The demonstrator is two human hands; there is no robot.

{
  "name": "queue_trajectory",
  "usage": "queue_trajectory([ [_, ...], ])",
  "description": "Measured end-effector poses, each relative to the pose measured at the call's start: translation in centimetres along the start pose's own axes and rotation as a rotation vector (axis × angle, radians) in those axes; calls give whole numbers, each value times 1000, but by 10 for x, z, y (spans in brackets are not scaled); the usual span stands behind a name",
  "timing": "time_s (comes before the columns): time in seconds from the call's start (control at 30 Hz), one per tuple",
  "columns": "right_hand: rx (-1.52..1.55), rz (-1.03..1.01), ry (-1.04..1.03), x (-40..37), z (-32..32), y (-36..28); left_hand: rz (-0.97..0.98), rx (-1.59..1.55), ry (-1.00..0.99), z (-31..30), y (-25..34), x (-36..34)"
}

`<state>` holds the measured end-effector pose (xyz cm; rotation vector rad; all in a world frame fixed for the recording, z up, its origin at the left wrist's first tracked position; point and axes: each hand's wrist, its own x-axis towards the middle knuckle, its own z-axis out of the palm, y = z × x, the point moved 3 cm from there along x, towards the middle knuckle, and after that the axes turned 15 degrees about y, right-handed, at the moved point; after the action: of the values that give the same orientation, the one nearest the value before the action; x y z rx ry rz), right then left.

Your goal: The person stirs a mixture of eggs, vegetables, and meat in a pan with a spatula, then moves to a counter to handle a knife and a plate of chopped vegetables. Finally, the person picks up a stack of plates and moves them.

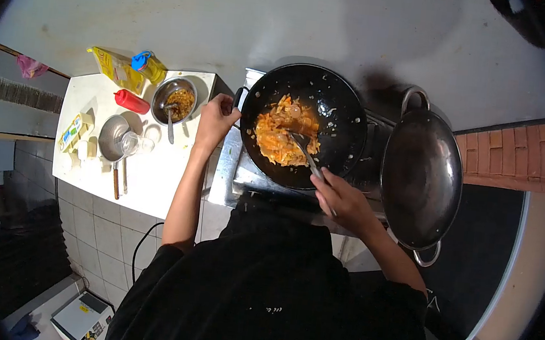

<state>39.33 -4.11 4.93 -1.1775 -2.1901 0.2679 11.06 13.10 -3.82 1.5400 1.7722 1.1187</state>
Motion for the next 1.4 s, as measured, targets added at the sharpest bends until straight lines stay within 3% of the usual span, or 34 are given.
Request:
queue_trajectory([
  [0.27,-145,-123,-108,5,-45,-29,-4,12,-4,-1,5,1],
  [0.5,-116,-177,-181,-25,-14,-18,53,-35,45,4,0,0],
  [0.6,-148,-125,-132,-13,-2,3,71,14,48,4,-2,0],
  [0.77,-125,-34,-24,7,-34,-29,76,-5,39,0,2,1],
  [0.93,-148,103,-189,8,-59,-59,72,-17,17,-2,-2,0],
  [1.27,-219,138,-89,-1,7,-25,73,-55,-27,-2,-2,3],
  [1.4,-264,188,-30,7,0,-59,60,-65,-47,-3,-4,4],
])
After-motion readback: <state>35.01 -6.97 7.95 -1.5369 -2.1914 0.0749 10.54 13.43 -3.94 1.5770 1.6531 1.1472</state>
